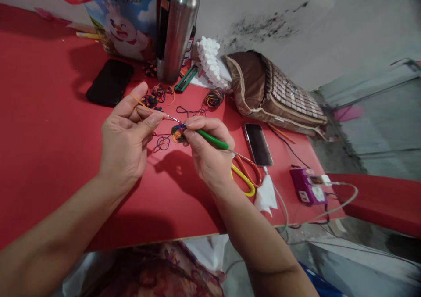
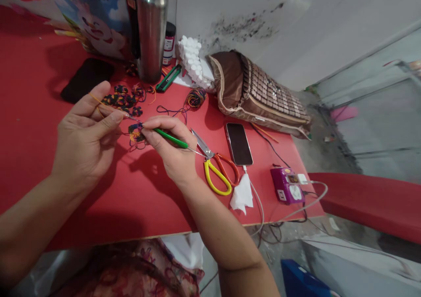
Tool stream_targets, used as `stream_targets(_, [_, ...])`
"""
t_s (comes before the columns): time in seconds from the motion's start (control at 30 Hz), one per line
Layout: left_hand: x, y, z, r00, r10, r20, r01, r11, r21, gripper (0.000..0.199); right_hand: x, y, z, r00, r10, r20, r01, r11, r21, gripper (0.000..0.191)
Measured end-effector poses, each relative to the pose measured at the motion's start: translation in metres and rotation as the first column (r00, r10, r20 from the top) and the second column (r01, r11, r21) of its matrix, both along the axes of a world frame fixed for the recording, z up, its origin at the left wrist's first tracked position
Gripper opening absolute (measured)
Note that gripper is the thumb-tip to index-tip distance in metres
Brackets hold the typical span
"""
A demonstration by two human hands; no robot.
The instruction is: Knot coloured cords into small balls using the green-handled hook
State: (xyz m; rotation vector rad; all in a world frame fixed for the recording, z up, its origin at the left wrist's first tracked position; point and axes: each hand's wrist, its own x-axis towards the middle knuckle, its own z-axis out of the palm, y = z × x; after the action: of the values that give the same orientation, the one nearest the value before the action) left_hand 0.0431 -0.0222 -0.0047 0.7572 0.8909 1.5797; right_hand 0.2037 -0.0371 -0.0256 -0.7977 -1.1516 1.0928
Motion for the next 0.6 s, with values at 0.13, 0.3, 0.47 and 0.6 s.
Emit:
stream_targets(0.13, [0.000, 0.001, 0.002, 0.994, 0.020, 0.106, -0.023, 1.000, 0.022, 0.050, 0.001, 0.000, 0.004, 0.999, -0.011, 0.051, 0.010, 0.999, 0.031, 0.007])
stream_targets(0.3, [-0.001, 0.000, 0.007, 0.997, 0.030, 0.066, -0.031, 0.999, 0.011, 0.048, 0.000, -0.003, 0.013, 0.992, -0.020, 0.127, 0.018, 1.000, 0.016, 0.007])
stream_targets(0.47, [-0.004, 0.004, 0.002, 0.997, 0.052, 0.059, -0.053, 0.998, 0.022, 0.046, -0.002, -0.005, 0.012, 0.988, -0.032, 0.152, 0.023, 0.998, 0.063, 0.004])
stream_targets(0.6, [-0.006, 0.010, -0.008, 0.996, 0.040, 0.077, -0.040, 0.999, 0.004, 0.048, -0.001, -0.006, 0.008, 0.989, -0.028, 0.148, 0.013, 0.995, 0.103, 0.008])
